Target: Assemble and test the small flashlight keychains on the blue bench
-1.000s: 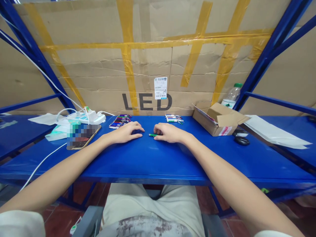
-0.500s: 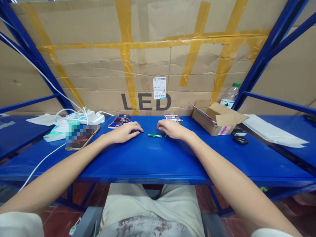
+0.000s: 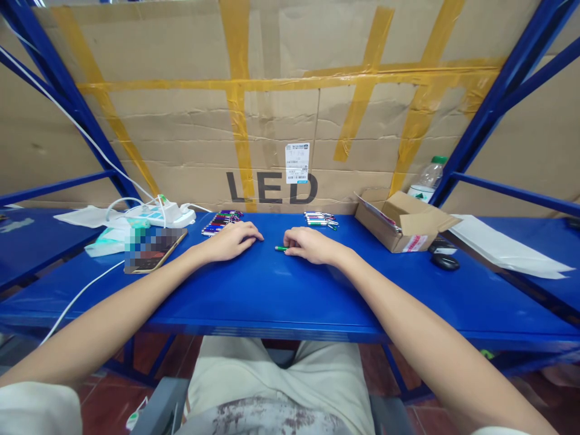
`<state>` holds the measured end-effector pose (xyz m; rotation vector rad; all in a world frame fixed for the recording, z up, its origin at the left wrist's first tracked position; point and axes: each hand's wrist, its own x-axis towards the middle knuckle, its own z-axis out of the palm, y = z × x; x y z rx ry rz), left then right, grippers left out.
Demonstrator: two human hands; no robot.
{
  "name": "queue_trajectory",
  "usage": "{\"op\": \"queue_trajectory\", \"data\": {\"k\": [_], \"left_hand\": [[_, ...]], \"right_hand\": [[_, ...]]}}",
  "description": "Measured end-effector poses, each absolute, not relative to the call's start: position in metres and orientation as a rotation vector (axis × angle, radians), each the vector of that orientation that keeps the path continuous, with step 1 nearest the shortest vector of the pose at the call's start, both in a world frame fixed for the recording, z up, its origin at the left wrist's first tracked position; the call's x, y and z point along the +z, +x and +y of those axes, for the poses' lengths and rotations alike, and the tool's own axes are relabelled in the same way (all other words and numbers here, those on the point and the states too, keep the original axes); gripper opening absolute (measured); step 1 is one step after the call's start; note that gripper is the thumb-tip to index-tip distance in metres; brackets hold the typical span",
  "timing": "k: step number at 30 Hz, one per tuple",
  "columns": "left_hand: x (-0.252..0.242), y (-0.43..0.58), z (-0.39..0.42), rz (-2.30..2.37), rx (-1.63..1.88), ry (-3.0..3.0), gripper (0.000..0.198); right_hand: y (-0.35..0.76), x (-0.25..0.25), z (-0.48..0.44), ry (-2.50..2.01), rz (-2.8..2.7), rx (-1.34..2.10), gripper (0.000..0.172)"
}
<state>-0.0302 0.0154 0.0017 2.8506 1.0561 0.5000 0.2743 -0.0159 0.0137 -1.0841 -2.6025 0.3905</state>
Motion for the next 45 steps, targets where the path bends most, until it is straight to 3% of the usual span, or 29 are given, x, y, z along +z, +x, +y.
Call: {"op": "queue_trajectory", "data": {"k": [12, 18, 26, 31, 36, 45], "left_hand": [[0.003, -0.03, 0.013, 1.116, 0.527, 2.82, 0.035], [0.002, -0.023, 0.016, 1.11, 0.727, 2.47, 0.032], [0.005, -0.018, 0.014, 1.113, 0.958, 1.778, 0.055], [0.008, -0.014, 0.012, 0.998, 1.067, 1.494, 0.059], [0.008, -0.011, 0.012, 0.957, 1.075, 1.406, 0.061], [0.005, -0.011, 0.01, 0.919, 1.047, 1.408, 0.065]], "right_hand": [[0.273, 0.01, -0.015, -1.194, -2.506, 0.28, 0.01], [0.271, 0.013, -0.017, -1.227, -2.425, 0.266, 0.016], [0.268, 0.013, -0.018, -1.098, -2.36, 0.273, 0.024], [0.272, 0.006, -0.01, -1.025, -2.363, 0.298, 0.028], [0.273, 0.003, -0.006, -0.968, -2.468, 0.217, 0.033], [0.274, 0.006, -0.008, -1.029, -2.432, 0.292, 0.025]]}}
